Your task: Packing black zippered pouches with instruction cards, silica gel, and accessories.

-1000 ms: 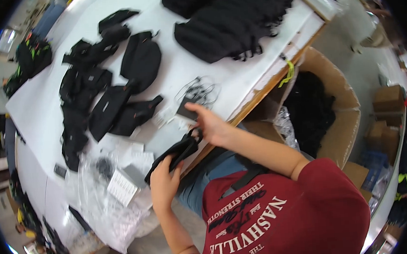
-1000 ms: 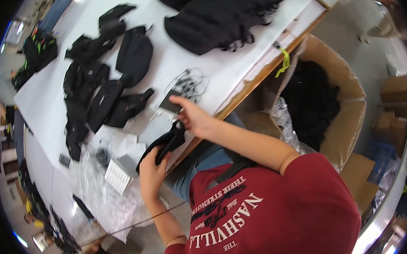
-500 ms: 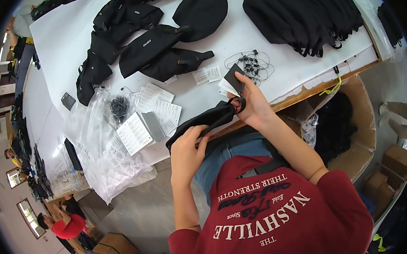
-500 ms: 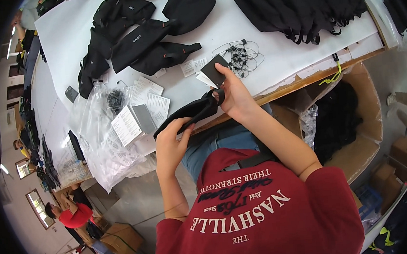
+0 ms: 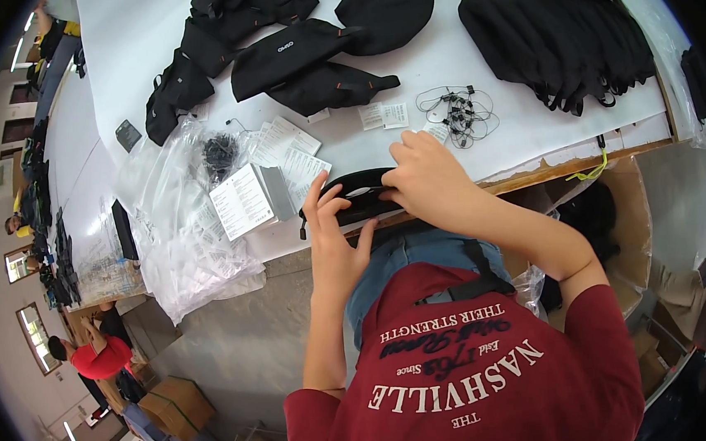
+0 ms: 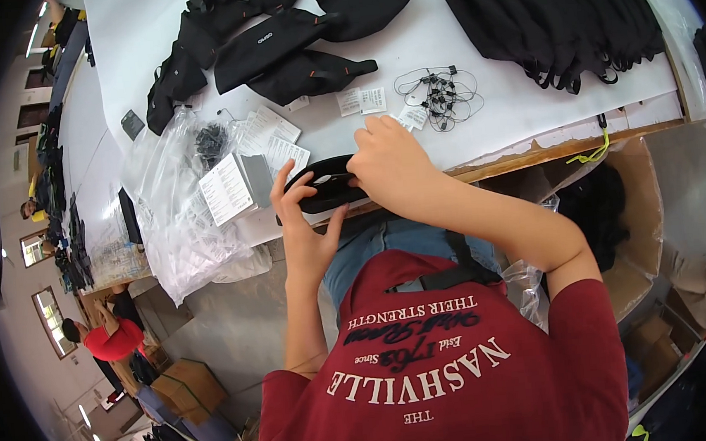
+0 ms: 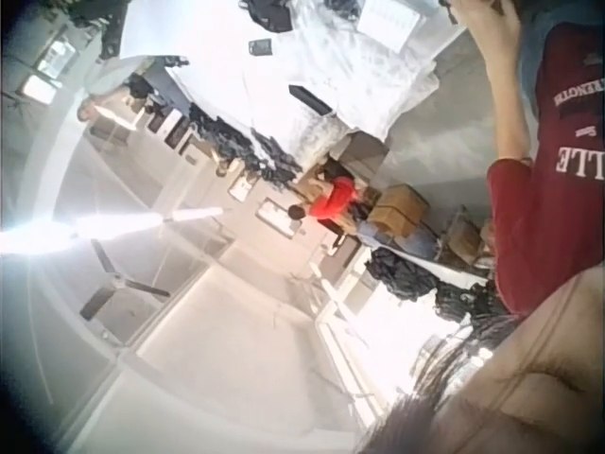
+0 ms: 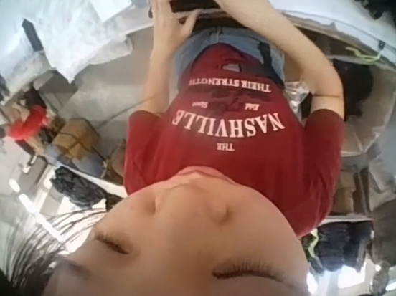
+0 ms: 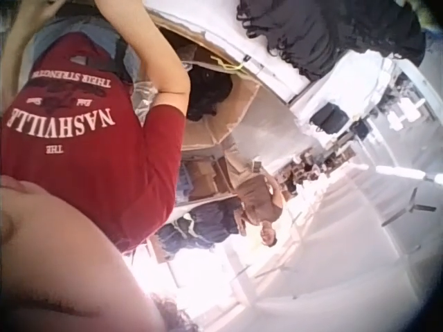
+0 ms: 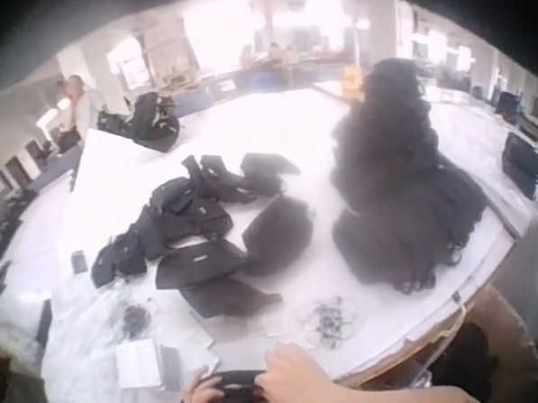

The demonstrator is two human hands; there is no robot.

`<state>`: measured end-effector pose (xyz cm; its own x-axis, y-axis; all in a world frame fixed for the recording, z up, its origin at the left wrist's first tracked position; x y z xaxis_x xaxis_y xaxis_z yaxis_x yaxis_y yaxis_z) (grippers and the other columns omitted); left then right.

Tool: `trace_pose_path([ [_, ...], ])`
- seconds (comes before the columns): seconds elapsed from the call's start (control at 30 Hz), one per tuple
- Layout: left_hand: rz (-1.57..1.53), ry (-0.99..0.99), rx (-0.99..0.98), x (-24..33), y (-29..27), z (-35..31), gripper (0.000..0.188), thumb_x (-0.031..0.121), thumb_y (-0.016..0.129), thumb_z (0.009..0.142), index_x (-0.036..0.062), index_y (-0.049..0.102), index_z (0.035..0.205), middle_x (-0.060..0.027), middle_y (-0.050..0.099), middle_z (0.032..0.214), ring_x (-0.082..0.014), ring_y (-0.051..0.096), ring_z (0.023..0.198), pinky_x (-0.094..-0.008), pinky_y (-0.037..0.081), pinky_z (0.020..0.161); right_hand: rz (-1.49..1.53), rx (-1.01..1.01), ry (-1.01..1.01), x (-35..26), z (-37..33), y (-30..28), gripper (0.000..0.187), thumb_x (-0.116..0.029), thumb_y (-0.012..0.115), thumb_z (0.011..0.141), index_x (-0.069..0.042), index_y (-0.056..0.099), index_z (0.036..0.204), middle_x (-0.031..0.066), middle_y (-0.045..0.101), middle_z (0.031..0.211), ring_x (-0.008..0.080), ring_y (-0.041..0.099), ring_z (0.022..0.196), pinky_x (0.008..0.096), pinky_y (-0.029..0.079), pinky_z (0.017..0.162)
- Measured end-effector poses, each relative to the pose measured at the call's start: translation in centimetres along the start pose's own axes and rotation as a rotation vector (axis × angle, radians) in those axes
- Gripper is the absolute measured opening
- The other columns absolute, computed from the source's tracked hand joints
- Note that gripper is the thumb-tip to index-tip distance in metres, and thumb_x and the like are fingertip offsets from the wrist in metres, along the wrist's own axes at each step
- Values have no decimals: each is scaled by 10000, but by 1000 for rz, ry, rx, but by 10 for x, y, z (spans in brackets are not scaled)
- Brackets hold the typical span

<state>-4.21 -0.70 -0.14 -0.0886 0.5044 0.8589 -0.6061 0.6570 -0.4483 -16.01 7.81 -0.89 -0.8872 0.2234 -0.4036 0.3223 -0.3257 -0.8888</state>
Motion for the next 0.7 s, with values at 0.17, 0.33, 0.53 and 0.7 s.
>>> trace_pose_path([
  [0.17,404,240,-327,-7,13,-5,306,7,689,714,55,589,1000,-77,624,975,-250,575,970,-380,407,898,-25,-107,-128,-2,2,17,327,-374,713,704,-49,680,680,94,531,723,260,488,822,348,383,747],
  [0.33,302,-30,-492,-11,3,23,173,129,632,805,53,623,960,-74,625,888,-257,573,885,-371,431,805,197,-43,-176,4,-8,-4,286,-330,716,717,-53,645,732,95,475,812,259,456,831,355,370,749],
  [0.53,198,143,-617,-39,53,98,301,156,628,827,60,582,1108,-107,595,1037,-270,560,939,-344,448,812,189,-42,-175,7,-18,-7,197,-214,754,671,-70,637,738,79,453,809,242,455,824,350,372,718],
  [0.7,493,386,-571,-64,93,118,395,131,696,729,62,555,1091,-110,559,1058,-304,542,958,-374,447,844,134,-73,-117,14,-28,-10,178,-214,744,677,-70,642,696,78,487,818,237,478,862,347,392,750],
])
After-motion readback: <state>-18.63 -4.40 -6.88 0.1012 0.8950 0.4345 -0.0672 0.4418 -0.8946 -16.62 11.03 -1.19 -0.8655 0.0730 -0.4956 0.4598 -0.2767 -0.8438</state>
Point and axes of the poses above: each hand's wrist, its own z-axis towards the middle knuckle, its own y-axis out of the palm, x = y × z, the point moved 6 cm from there along z, towards the middle knuckle
